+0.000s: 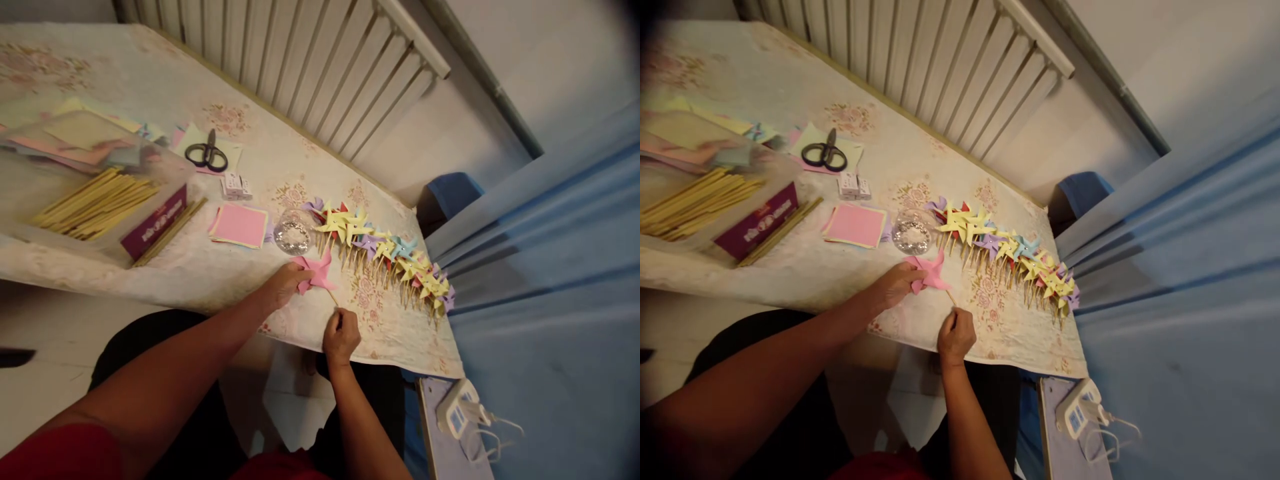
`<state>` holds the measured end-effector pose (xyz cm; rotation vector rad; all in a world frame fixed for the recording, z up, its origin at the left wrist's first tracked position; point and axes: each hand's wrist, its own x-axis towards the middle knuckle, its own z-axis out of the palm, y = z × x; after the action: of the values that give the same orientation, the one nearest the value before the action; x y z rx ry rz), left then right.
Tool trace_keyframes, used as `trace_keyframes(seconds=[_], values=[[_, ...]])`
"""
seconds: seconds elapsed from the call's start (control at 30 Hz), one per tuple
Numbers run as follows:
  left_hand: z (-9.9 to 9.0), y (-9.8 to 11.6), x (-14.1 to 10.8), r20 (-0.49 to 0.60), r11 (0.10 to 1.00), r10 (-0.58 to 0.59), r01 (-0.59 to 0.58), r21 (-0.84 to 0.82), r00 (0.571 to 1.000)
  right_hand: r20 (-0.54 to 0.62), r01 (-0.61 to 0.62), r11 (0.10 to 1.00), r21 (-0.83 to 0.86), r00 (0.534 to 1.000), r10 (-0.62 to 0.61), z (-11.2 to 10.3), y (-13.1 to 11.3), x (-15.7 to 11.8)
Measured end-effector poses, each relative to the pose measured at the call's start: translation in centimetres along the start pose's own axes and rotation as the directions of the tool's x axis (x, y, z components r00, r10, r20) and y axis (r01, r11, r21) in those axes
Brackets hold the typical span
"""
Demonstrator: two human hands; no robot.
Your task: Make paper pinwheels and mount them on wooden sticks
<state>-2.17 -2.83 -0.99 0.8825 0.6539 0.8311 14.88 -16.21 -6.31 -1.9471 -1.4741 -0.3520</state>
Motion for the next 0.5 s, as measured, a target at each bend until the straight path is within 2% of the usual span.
trace_keyframes(seconds=[0.1,0.2,0.3,0.4,0.5], values=[[0.0,0.1,0.1,-0.012,1.0,-0.001,0.001,0.006,1.0,-0.006,0.013,1.0,-0.008,1.0,-0.013,-0.1,0.0,0.1],[0.1,0.3,0.0,0.016,0.999,0.024,-0.023,-0.026,1.0,-0.014,0.012,1.0,-0.009,1.0,-0.012,-0.1,-0.3,0.0],[0.5,0.7,-0.3,0.048,1.0,0.001,0.001,-0.03,0.999,-0.008,-0.02,1.0,0.01,1.0,0.02,-0.3,-0.7,0.0],[1.0,1.2,-0.6,0.063,1.0,-0.031,0.031,0.004,0.998,0.029,-0.133,0.985,0.111,0.991,0.131,-0.6,-1.0,1.0],[1.1,1.5,-0.7,0.062,0.999,-0.037,0.035,0.041,0.997,0.101,-0.33,0.888,0.32,0.944,0.315,-1.3,-1.3,4.4]])
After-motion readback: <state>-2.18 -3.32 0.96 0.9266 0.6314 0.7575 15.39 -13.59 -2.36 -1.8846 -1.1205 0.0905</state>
